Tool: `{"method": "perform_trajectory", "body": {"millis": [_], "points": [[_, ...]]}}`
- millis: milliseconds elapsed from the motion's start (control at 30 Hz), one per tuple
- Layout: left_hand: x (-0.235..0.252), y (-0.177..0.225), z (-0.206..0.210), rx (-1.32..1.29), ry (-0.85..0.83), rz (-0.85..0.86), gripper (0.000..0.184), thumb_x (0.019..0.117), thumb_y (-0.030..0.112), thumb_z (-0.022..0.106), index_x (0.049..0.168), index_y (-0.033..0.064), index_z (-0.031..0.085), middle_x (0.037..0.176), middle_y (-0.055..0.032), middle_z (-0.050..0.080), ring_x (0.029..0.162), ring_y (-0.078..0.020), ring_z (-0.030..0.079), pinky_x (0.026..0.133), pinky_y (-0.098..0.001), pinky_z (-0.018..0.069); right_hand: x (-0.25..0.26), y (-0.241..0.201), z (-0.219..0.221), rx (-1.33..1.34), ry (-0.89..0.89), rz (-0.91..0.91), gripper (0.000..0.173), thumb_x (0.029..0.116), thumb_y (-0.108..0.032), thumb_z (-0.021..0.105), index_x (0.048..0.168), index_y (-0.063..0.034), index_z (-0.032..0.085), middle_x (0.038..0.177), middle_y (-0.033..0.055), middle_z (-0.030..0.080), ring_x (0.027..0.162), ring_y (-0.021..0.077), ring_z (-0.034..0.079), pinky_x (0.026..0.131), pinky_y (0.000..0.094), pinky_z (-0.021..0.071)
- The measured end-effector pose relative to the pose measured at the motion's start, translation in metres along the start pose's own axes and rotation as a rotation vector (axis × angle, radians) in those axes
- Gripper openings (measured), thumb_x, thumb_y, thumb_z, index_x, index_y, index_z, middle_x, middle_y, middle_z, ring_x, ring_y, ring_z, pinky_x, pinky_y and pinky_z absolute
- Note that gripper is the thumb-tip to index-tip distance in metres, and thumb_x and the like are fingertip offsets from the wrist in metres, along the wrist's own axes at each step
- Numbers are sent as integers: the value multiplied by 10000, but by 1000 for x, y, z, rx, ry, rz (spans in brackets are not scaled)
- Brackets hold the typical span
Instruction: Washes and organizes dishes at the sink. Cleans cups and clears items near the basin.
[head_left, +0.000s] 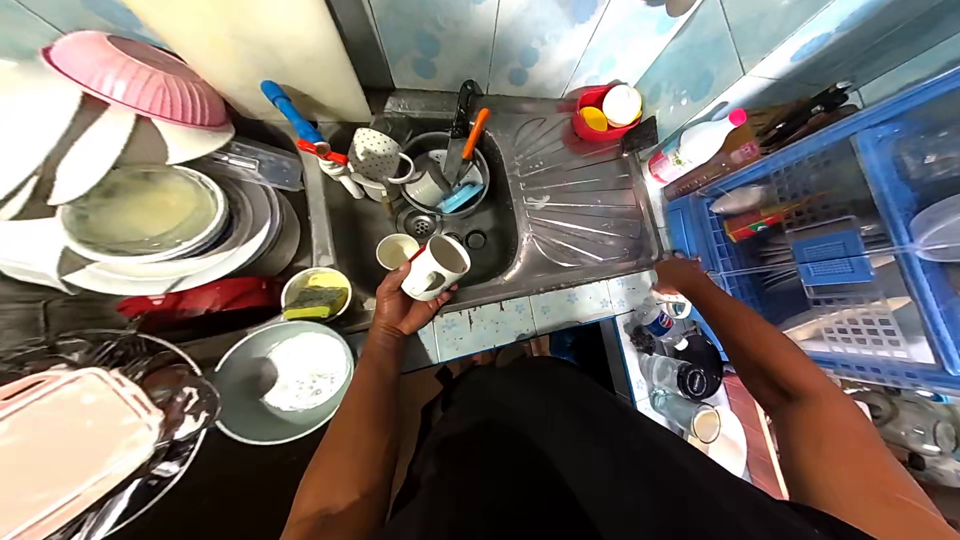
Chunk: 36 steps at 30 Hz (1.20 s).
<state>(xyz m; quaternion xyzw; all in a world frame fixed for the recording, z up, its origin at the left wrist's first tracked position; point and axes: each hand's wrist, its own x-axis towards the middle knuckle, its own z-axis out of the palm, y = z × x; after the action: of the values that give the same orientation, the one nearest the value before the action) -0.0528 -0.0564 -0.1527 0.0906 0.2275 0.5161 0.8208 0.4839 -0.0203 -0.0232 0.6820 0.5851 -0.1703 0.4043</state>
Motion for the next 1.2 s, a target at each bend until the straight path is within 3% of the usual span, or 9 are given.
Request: {"method": "perform_trajectory", "body": {"millis": [133, 233, 333, 533, 633, 700, 867, 933, 1200], "points": [[2, 0, -1, -9, -27, -7, 597, 824, 473, 767, 1320, 182, 608, 1204, -159, 680, 1021, -318, 703, 821, -489, 611, -11, -12, -6, 197, 256, -98, 546, 934, -383, 723, 1344, -35, 630, 1397, 276, 571, 1345, 499, 485, 1063, 751, 359], [2, 0, -2, -2, -21, -4, 595, 802, 467, 787, 1298, 184, 619, 1197, -154, 685, 1019, -318, 707, 815, -493, 616, -23, -27, -5, 271, 255, -222, 465, 944, -337, 715, 1346, -112, 654, 1346, 221, 628, 1285, 448, 564, 1039, 707, 437], [1, -1, -3, 39, -5, 0, 628, 790, 491, 788, 1315, 201, 602, 1228, -139, 673, 1037, -315, 698, 805, -491, 614, -31, -40, 17, 232, 176, -343, 427, 884, -257, 780, 1284, -141, 686, 1319, 200, 634, 1254, 444, 573, 995, 710, 461], [0, 0, 1, 26, 8, 15, 604, 796, 478, 784, 1299, 197, 604, 1228, -129, 672, 1057, -302, 693, 823, -484, 611, -38, -37, 50, 191, 84, -342, 856, 723, -260, 924, 1472, -134, 528, 1477, 221, 507, 1300, 476, 529, 969, 687, 499], [0, -1, 0, 9, 7, 5, 603, 791, 486, 792, 1289, 194, 616, 1213, -136, 678, 1043, -307, 698, 812, -479, 613, -51, -34, 55, 197, 62, -242, 945, 656, -61, 920, 1490, -32, 476, 1390, 310, 545, 1213, 539, 567, 938, 721, 489], [0, -1, 1, 10, 16, -3, 602, 795, 489, 788, 1291, 198, 613, 1218, -133, 677, 1047, -308, 697, 818, -482, 612, -52, -30, 66, 199, 55, -182, 875, 667, -49, 900, 1441, 3, 495, 1321, 323, 576, 1171, 534, 589, 912, 720, 500], [1, 1, 5, -9, 25, -14, 612, 786, 482, 796, 1290, 185, 618, 1202, -154, 680, 1026, -320, 704, 810, -493, 615, -62, -29, 62, 141, 4, -130, 878, 700, -214, 894, 1448, -18, 479, 1412, 302, 513, 1141, 510, 613, 875, 700, 523], [1, 1, 6, 12, 32, -12, 631, 758, 490, 821, 1275, 187, 627, 1194, -152, 686, 1017, -315, 709, 796, -488, 620, -73, -30, 55, 92, 24, -111, 829, 695, -235, 900, 1392, 17, 527, 1385, 322, 524, 1211, 524, 566, 915, 701, 500], [3, 0, 0, -29, -6, -8, 644, 759, 473, 829, 1297, 179, 632, 1210, -176, 680, 1028, -334, 703, 815, -494, 613, -77, -28, 60, -155, -101, -80, 513, 868, -91, 720, 1304, 135, 575, 1423, 392, 472, 1319, 569, 466, 970, 733, 447]]}}
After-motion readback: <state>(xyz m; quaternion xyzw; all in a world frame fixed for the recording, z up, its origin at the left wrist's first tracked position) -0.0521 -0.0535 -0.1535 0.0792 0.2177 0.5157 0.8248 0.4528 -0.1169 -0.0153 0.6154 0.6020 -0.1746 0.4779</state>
